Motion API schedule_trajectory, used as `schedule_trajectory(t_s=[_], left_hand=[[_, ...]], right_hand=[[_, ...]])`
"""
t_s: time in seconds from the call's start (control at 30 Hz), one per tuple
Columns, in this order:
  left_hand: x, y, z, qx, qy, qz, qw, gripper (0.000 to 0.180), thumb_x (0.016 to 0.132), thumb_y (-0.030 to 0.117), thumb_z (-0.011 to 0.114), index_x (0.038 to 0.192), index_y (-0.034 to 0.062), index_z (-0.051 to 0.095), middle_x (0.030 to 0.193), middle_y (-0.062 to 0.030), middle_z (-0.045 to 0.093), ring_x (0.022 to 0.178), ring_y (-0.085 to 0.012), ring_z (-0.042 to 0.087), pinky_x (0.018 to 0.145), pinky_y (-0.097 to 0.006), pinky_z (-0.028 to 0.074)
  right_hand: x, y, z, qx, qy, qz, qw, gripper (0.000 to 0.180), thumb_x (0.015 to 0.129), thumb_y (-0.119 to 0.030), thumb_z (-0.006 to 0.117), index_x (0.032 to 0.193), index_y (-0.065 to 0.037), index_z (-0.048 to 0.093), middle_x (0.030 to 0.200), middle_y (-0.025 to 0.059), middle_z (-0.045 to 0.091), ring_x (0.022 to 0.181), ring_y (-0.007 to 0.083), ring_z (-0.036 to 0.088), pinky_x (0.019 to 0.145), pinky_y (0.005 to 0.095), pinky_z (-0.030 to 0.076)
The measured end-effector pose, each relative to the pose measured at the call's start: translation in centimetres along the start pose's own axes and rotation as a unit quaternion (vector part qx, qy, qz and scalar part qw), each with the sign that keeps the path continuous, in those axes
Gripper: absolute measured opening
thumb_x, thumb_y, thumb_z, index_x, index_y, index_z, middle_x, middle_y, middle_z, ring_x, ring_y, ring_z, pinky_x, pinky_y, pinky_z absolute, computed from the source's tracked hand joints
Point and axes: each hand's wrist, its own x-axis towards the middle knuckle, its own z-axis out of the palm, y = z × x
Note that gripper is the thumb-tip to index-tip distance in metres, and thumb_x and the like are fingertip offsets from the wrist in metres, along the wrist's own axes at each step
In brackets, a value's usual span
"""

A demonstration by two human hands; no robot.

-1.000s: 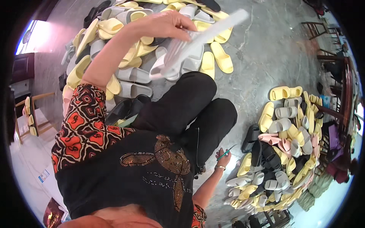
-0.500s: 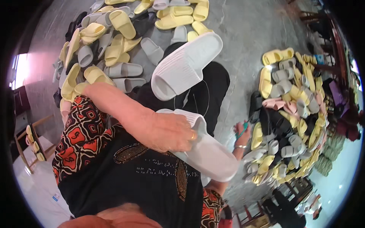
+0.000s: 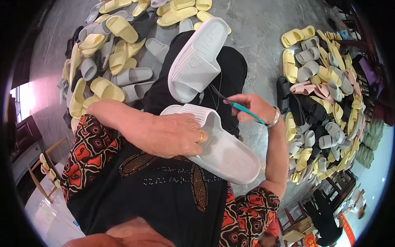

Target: Trimming excess material from various colored slippers and sorting them into pairs.

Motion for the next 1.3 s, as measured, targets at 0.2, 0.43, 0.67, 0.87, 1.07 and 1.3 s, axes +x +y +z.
schedule_trajectory(t_s=[0.2, 0.43, 0.67, 0.87, 1.07, 1.3], left_hand=[[-1.5, -0.9, 0.1, -0.030, 0.028, -0.016, 0.999, 0.013, 0.065, 0.007, 0.060, 0.073, 0.0050, 0.050, 0.076, -0.0086, 0.046, 0.072, -0.0264, 0.050, 0.065, -0.035, 0.039], [-5.7, -0.3, -9.2, 0.061, 0.666, -0.278, 0.690, 0.018, 0.076, 0.006, 0.063, 0.093, -0.0007, 0.059, 0.078, -0.0004, 0.057, 0.070, -0.0096, 0.053, 0.067, -0.021, 0.043], [-12.8, -4.9, -12.1, 0.084, 0.776, -0.196, 0.594, 0.023, 0.081, 0.022, 0.061, 0.094, 0.0035, 0.057, 0.083, -0.0030, 0.060, 0.071, -0.0098, 0.054, 0.068, -0.024, 0.045], [-13.8, -5.7, -11.2, -0.046, 0.813, -0.141, 0.563, 0.013, 0.081, 0.009, 0.060, 0.090, 0.0003, 0.055, 0.075, -0.0012, 0.057, 0.057, -0.0079, 0.048, 0.064, -0.023, 0.046], [-12.2, -4.7, -11.6, -0.064, 0.842, -0.148, 0.515, 0.015, 0.082, 0.011, 0.061, 0.092, 0.0024, 0.053, 0.071, 0.0004, 0.053, 0.054, -0.0061, 0.045, 0.063, -0.025, 0.046], [-14.2, -4.3, -11.3, -0.076, 0.825, -0.129, 0.545, 0.015, 0.081, 0.013, 0.062, 0.087, 0.0003, 0.056, 0.068, 0.0017, 0.052, 0.052, -0.0044, 0.040, 0.058, -0.021, 0.043]], right_hand=[[-1.7, 1.1, -2.7, 0.265, 0.141, -0.391, 0.870, 0.048, 0.080, -0.036, 0.061, 0.112, -0.003, 0.049, 0.083, 0.0044, 0.056, 0.060, 0.0124, 0.047, 0.054, 0.0246, 0.039], [-2.4, 2.7, -1.6, 0.362, 0.519, -0.242, 0.735, 0.041, 0.081, -0.028, 0.058, 0.110, -0.002, 0.048, 0.075, 0.0027, 0.055, 0.058, 0.0113, 0.049, 0.052, 0.0233, 0.040], [3.3, 3.2, 6.1, 0.129, 0.450, -0.144, 0.872, 0.046, 0.071, -0.007, 0.070, 0.112, -0.005, 0.050, 0.088, 0.0043, 0.059, 0.075, 0.0103, 0.056, 0.067, 0.0233, 0.046], [6.2, 0.0, 9.3, -0.163, 0.432, -0.208, 0.862, 0.048, 0.068, -0.012, 0.073, 0.111, -0.007, 0.052, 0.088, 0.0044, 0.060, 0.075, 0.0127, 0.057, 0.063, 0.0258, 0.047], [11.6, -2.8, 12.1, -0.464, 0.382, -0.315, 0.735, 0.049, 0.062, -0.005, 0.069, 0.108, -0.009, 0.053, 0.081, 0.0083, 0.057, 0.075, 0.0270, 0.056, 0.062, 0.0365, 0.046], [13.7, -3.0, 12.2, -0.431, 0.327, -0.252, 0.802, 0.043, 0.063, -0.005, 0.067, 0.103, -0.009, 0.052, 0.073, 0.0081, 0.056, 0.067, 0.0265, 0.058, 0.056, 0.0351, 0.046]])
